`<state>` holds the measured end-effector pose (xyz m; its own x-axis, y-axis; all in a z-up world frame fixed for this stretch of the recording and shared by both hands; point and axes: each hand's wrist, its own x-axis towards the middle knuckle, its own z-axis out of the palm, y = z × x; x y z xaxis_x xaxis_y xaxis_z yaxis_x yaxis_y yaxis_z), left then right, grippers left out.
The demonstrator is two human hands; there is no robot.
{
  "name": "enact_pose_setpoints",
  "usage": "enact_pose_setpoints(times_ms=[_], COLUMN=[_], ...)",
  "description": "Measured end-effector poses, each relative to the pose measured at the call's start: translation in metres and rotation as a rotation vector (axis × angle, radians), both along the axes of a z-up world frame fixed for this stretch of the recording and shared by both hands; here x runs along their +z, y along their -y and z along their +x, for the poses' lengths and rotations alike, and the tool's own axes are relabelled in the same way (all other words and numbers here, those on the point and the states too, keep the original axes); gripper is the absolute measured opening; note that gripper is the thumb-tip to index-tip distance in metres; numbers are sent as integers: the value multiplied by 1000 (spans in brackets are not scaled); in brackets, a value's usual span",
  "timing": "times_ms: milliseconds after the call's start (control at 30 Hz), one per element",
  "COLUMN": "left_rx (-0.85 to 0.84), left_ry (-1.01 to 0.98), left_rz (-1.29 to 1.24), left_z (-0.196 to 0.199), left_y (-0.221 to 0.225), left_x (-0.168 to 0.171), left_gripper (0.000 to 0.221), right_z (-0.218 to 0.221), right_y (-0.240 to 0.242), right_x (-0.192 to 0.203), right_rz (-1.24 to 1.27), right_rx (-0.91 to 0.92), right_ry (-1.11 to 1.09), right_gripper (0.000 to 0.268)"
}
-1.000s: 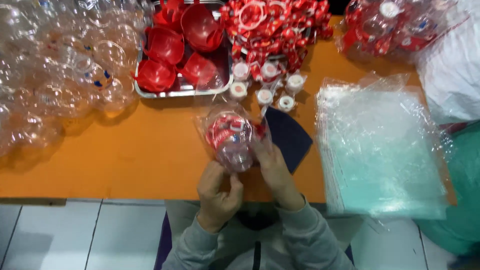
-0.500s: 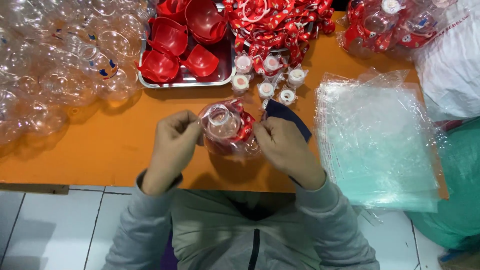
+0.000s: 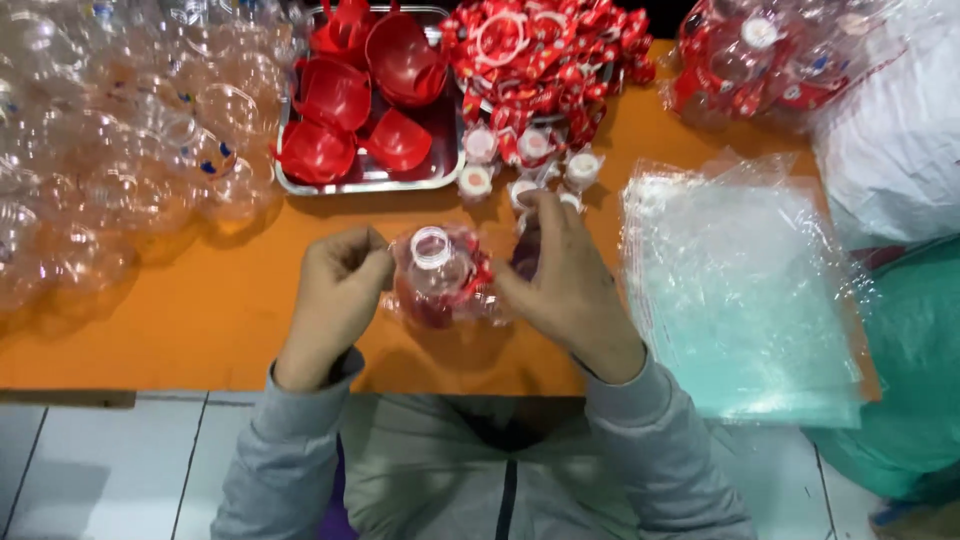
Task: The person wipes a red plastic bottle cap with a dark cloth, then places it into a clear plastic bottle. They attach a red and white strap to the bottle neck, wrap it around, and secure it. The person then places the bottle into a clear plastic bag, screws on a white cap, and sets the finished unit aside.
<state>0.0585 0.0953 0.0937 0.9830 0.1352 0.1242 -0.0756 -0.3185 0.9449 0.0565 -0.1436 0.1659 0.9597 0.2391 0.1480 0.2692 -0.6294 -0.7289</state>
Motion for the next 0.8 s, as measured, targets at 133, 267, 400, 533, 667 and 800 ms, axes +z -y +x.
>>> enact_pose_setpoints(times_ms=[133, 267, 400, 533, 667, 800], left_rx=[52, 109, -54, -55, 17, -33], left_ry=[60, 166, -128, -215, -154, -166], left_rz=[83, 355, 423, 434, 784, 731], left_z=[-22, -22, -11, 0, 10, 12], left_y=[16, 43, 58, 65, 65, 63], left_x=[31, 49, 37, 29, 13, 14], left_gripper=[18, 61, 67, 64, 70, 88], right_z=[13, 42, 54, 58, 57, 49], right_y=[-2, -8, -14, -11, -13, -10], right_x=[-11, -46, -68, -74, -51, -42], right_rz=[-67, -219, -192, -36, 288, 368], right_rx=[54, 87, 77, 92, 121, 57], right_ry=[-125, -119, -86, -61, -40, 6], right_gripper=[65, 21, 21, 22, 20, 21])
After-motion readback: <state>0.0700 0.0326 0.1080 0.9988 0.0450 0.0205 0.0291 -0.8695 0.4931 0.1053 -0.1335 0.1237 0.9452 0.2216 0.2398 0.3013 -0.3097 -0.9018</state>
